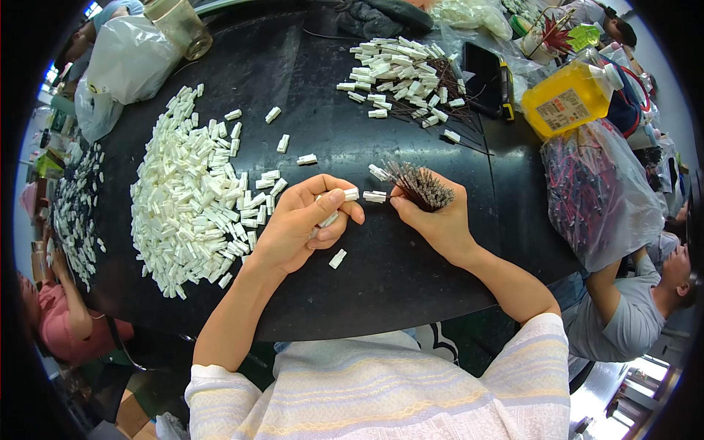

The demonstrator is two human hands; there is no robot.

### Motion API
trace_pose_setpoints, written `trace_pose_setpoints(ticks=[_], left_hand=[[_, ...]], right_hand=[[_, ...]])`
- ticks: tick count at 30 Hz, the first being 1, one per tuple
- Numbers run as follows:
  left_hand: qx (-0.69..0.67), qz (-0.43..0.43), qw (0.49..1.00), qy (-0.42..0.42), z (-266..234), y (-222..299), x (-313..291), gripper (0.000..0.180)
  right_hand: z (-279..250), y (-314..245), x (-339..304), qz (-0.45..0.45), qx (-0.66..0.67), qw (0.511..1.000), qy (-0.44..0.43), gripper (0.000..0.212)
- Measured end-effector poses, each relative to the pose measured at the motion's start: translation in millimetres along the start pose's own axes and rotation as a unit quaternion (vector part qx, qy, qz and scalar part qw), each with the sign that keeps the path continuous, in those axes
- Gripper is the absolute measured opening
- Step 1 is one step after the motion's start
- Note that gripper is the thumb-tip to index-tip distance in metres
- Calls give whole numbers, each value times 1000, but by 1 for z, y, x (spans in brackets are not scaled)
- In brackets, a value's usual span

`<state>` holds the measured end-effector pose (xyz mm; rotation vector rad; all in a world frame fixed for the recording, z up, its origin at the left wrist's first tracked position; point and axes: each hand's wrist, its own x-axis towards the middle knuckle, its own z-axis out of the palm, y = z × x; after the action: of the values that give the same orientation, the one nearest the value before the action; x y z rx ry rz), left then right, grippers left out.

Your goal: The person inserts small metal pins into white plastic component housings by hand.

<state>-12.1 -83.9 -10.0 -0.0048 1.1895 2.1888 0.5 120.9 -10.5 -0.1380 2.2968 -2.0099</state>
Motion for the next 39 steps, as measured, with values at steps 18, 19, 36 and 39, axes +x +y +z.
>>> trace_pose_setpoints(ticks=[18,19,36,39], left_hand=[[22,9,999,-22,10,-12,4,13],[22,5,1000,-21,11,-12,5,13],[-190,-31,981,-10,-12,5,1,29],[-162,-31,985,-55,-14,2,2,28]], right_hand=[[1,5,2,-124,-69,989,-40,6],[1,6,2,-127,-67,989,-43,6],[-5,-1,6,110,109,987,32,7],[-3,2,5,86,62,993,43,8]])
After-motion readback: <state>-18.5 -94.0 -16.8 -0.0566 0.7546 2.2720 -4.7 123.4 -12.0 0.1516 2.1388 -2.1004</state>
